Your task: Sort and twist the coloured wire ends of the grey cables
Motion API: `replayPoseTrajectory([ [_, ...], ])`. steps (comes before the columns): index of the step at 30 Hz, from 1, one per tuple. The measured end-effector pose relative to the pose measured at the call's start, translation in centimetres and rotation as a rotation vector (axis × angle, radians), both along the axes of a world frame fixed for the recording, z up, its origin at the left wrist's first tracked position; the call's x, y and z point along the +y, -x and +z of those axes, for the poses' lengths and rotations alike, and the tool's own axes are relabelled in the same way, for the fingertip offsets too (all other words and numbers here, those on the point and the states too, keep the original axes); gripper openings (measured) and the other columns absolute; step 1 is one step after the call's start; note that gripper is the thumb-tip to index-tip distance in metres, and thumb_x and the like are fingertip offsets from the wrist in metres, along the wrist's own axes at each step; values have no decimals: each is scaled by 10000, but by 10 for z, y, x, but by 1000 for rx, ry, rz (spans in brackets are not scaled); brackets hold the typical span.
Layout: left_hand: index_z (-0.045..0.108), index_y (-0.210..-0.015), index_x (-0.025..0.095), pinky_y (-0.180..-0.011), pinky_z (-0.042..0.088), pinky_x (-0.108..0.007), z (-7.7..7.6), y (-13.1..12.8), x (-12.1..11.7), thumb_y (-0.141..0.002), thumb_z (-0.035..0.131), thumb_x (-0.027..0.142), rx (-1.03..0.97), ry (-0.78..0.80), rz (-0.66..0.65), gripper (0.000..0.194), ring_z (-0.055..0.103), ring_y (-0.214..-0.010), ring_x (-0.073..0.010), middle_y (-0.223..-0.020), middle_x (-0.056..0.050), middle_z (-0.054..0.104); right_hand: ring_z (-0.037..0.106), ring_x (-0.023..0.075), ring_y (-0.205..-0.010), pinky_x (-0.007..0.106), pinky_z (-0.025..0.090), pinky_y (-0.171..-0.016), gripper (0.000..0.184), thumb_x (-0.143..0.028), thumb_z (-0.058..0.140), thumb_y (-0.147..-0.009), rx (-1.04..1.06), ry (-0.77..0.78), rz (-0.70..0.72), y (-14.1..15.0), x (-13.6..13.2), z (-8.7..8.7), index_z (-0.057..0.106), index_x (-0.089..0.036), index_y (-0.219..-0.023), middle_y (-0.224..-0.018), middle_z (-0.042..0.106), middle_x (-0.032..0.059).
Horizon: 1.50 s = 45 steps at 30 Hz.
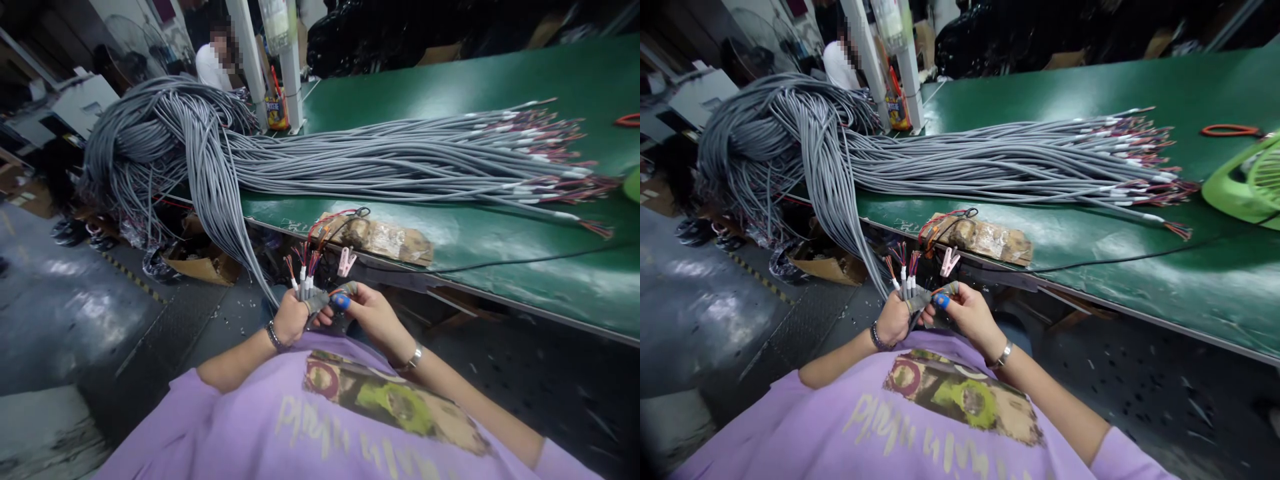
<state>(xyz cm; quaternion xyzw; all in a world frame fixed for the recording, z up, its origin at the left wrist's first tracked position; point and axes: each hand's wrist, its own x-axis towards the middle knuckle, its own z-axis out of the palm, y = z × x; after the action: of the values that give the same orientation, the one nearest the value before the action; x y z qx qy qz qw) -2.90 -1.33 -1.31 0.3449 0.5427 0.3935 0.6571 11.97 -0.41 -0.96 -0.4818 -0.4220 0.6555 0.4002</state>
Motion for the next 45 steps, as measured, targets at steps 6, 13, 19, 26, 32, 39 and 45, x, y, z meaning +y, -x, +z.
replayPoseTrajectory([
  [6, 604, -615, 133, -373, 367, -202, -1, -2, 1, -512, 753, 600, -9, -9, 73, 502, 614, -451, -157, -528, -63, 646, 515, 139, -577, 299, 456, -577, 426, -570, 761, -585, 5, -72, 21, 2, -3, -3, 562, -200, -656, -621, 615, -2],
  [13, 609, -651, 138, -366, 354, -195, -4, -1, 0, -538, 746, 609, 27, -48, 96, 504, 623, -466, -156, -542, -52, 649, 571, 163, -637, 324, 497, -647, 378, -557, 707, -665, -38, -158, 46, 3, -5, -6, 568, -208, -706, -681, 642, 8],
  [19, 588, -617, 137, -367, 349, -196, -3, 2, -4, -541, 754, 606, 18, -57, -19, 504, 573, -404, -128, -505, -42, 629, 541, 145, -566, 293, 466, -568, 335, -532, 671, -704, -34, -182, 36, 3, -3, -2, 561, -216, -735, -620, 610, -13],
  [26, 590, -553, 131, -373, 347, -196, -2, 8, -6, -534, 771, 568, 28, -18, -259, 474, 574, -413, -131, -485, -52, 617, 490, 121, -500, 268, 412, -504, 303, -492, 659, -710, 13, -110, 83, 9, -2, -7, 537, -215, -722, -569, 581, -34],
  [32, 594, -558, 128, -374, 339, -194, -6, 8, -5, -553, 757, 572, 3, -30, -73, 472, 569, -405, -120, -509, -55, 624, 461, 102, -526, 254, 402, -497, 394, -553, 670, -649, 51, 2, -97, 6, 1, -13, 573, -202, -799, -689, 597, -13],
  [39, 587, -615, 135, -374, 343, -191, -9, 7, -7, -563, 757, 588, 31, -62, -88, 487, 588, -424, -132, -516, -50, 632, 426, 100, -507, 240, 338, -468, 433, -571, 738, -578, -54, -32, 80, 9, -2, 4, 547, -198, -687, -553, 528, -45],
  [45, 587, -601, 142, -367, 357, -201, -10, 4, -8, -563, 749, 601, 47, -80, -9, 488, 582, -410, -135, -497, -42, 626, 396, 88, -483, 243, 322, -476, 400, -548, 715, -607, 7, 36, 69, 8, -1, -2, 548, -192, -684, -532, 511, -54],
])
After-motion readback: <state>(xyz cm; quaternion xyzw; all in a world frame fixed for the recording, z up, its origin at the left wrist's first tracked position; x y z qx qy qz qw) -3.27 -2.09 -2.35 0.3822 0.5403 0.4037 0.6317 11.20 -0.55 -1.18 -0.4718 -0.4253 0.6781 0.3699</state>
